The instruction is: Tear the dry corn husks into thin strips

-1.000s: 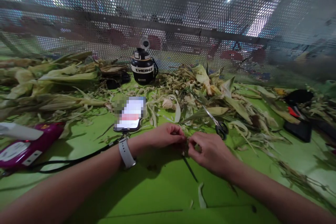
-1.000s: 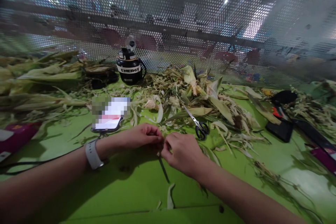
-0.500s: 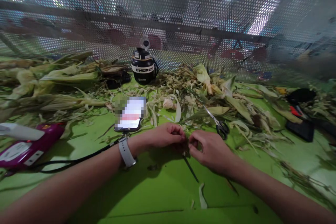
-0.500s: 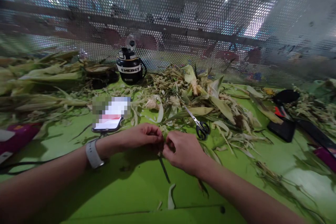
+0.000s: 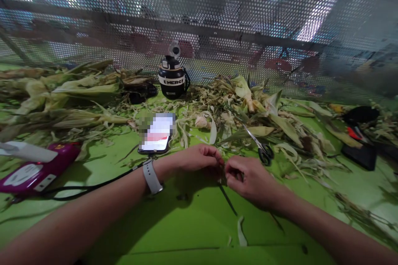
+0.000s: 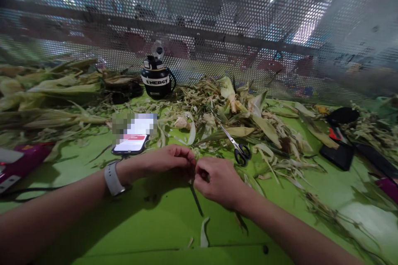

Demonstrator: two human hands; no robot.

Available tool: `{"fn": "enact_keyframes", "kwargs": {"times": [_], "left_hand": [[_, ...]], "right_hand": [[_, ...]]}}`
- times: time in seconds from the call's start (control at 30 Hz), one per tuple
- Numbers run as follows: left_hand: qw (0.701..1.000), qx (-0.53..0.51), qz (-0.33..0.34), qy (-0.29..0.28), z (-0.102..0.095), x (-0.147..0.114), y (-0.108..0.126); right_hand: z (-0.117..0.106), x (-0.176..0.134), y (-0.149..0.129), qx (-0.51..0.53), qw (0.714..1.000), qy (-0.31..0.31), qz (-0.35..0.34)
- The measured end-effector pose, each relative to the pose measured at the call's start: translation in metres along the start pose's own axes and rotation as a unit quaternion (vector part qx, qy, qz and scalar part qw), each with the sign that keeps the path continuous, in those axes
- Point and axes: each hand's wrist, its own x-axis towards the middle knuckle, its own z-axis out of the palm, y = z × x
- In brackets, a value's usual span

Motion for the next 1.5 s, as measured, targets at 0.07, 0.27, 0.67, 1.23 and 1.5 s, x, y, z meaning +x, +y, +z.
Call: {"fn": "enact_keyframes", "kwargs": {"times": [0.07,0.27,0.67,1.23,1.5], "left_hand": [[1.000,0.000,-0.005,0.006,0.000,0.000,0.000],[1.000,-0.010,-0.011,0.018,0.001,0.000,-0.001],[0.999,0.010,0.027,-0.027,-0.005,0.001,-0.005],[0.999,-0.017,0.026,-0.041,-0.008,0.001,-0.006],[0.997,-0.002,0.041,-0.058,-0.008,0.000,-0.005]], "right_hand": [[0.000,-0.001,-0.001,0.001,1.000,-0.008,-0.018],[0.003,-0.002,0.002,-0.006,0.999,-0.021,-0.030],[0.004,-0.002,0.003,-0.013,0.999,-0.017,-0.031],[0.003,-0.002,0.003,0.014,0.998,-0.036,-0.053],[-0.004,0.004,0.005,0.195,0.978,0.063,0.051]]}}
